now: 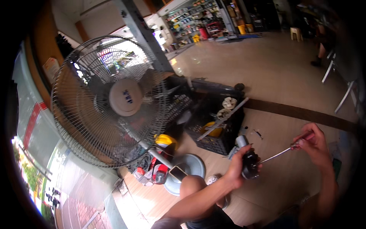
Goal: The person unscrews several screws from a black motor housing using a screwdriver while holding the housing in their other hand.
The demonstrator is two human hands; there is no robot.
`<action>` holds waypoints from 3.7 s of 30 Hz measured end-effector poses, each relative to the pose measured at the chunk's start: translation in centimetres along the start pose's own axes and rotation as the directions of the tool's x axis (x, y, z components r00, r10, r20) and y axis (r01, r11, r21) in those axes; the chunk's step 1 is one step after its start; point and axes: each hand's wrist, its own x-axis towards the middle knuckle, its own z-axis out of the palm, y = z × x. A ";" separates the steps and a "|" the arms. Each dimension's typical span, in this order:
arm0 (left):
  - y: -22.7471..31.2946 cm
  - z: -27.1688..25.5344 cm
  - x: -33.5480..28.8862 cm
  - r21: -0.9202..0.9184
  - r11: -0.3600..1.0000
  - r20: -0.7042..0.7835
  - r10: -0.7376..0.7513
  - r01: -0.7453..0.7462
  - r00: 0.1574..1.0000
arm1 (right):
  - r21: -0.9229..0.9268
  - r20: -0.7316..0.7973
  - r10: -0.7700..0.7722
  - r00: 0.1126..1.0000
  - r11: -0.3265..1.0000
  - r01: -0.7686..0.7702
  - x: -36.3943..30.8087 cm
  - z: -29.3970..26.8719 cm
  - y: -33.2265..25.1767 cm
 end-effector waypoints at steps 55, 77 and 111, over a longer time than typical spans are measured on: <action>2.2 4.0 2.6 -0.010 0.991 -0.004 -0.130 0.130 0.992 | -0.051 0.011 -0.113 0.994 0.992 0.113 0.8 -2.6 -0.7; 1.9 3.4 2.3 0.043 0.988 0.152 -0.150 0.145 0.977 | -0.031 -0.112 -0.155 0.981 0.988 0.153 0.5 -2.2 -0.3; 2.1 3.4 1.9 0.013 0.990 0.120 -0.143 0.143 0.982 | -0.171 -0.158 -0.046 0.986 0.985 0.019 0.5 -2.4 -0.2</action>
